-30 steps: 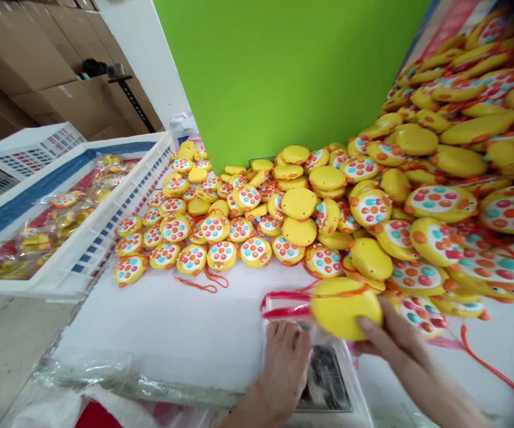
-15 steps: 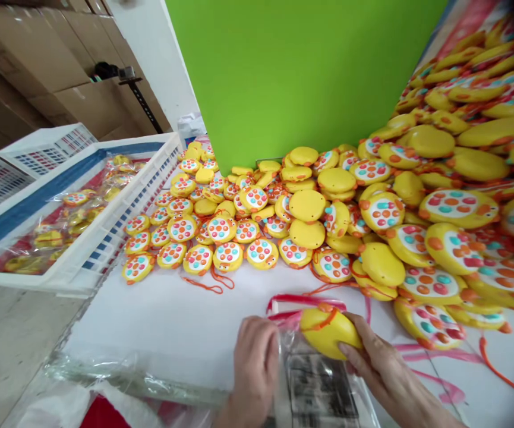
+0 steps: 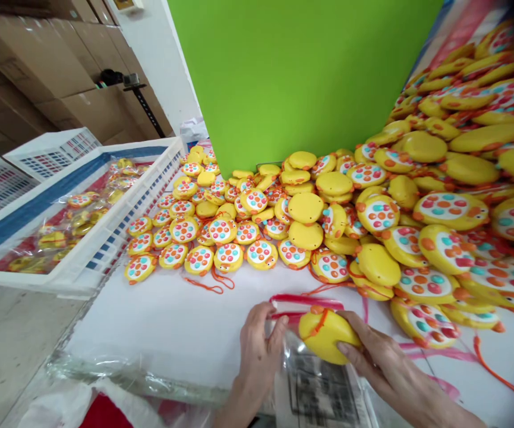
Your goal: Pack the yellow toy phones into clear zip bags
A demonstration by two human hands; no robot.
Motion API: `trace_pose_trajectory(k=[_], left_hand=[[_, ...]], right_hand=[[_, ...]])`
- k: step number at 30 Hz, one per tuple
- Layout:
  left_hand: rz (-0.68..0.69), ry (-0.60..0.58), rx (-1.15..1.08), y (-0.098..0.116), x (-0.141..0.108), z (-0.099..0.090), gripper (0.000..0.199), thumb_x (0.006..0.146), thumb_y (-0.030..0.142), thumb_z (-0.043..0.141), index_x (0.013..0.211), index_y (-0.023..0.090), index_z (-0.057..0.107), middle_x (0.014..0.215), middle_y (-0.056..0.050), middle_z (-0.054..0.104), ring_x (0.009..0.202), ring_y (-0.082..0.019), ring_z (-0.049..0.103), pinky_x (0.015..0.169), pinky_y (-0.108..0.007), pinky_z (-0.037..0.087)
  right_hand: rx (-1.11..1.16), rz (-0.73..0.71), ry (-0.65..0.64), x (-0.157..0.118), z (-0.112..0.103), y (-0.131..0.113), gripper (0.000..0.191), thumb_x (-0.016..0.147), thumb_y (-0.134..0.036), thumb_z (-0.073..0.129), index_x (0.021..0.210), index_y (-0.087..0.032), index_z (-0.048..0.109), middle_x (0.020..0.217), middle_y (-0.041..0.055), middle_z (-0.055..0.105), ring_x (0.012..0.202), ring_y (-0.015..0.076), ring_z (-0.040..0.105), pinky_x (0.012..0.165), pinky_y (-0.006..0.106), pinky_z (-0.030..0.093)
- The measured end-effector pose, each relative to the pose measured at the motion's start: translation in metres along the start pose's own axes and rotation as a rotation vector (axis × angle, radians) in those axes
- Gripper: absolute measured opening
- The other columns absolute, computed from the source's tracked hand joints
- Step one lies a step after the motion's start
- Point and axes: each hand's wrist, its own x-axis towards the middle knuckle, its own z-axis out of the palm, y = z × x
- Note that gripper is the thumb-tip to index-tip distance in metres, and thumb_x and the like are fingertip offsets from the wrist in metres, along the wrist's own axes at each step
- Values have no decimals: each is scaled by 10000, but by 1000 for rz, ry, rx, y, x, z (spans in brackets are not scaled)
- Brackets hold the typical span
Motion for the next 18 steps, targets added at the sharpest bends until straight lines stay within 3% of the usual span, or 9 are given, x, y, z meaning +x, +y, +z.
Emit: trace_pose_trajectory(k=[2,4,8,10,14,16,18], left_hand=[[47,88,50,4,-4,-9,248,870,388,519,963,184,624,928,-73,659,848,-198,580,673,-271,447],[49,80,69,8,-8,-13,229,875,387,511,907,188,622,822,-51,658,764,-183,585,653,-261,447],[-76,-169,-116,9,-10,-4,214,854,370,529,818,174,606,670,-25,648,634,-168,594,605,-254,440],[-125,-219,-224,9,-8,5,234,863,353,488,751,171,584,655,-32,646,627,-173,605,585,-252,445],[-117,-188,-257,12,-2,15,257,869,362,464,734,172,572,663,-31,628,630,-169,592,577,-243,436],[-102,-202,-255,14,-1,16,262,865,377,477,730,174,575,661,-29,622,637,-174,592,590,-247,439],[-104,-221,-266,15,-2,17,263,861,396,492,737,179,572,664,-28,621,654,-186,606,613,-258,456]], right_hand=[[-26,-19,30,1,-4,1,469,939,-458,423,1345,-223,418,1077,109,693,899,230,696,764,317,588],[-50,-49,47,3,-7,-1,465,949,-450,409,1348,-212,396,1071,107,693,865,209,699,752,289,584],[-24,-53,-13,5,-11,-6,447,969,-436,357,1345,-197,400,1093,113,687,901,199,688,743,266,569],[-12,2,-102,7,-14,-8,482,966,-462,345,1348,-176,417,1137,129,670,959,216,672,799,306,555],[-8,100,-417,19,-22,-15,450,961,-472,355,1287,-208,519,1151,107,667,997,243,650,829,358,520],[21,48,-554,26,-24,-21,373,969,-420,360,1194,-241,598,1043,68,704,930,222,662,788,319,507],[1,-61,-604,29,-23,-29,299,967,-347,393,1047,-251,664,899,30,718,828,187,665,751,275,487]])
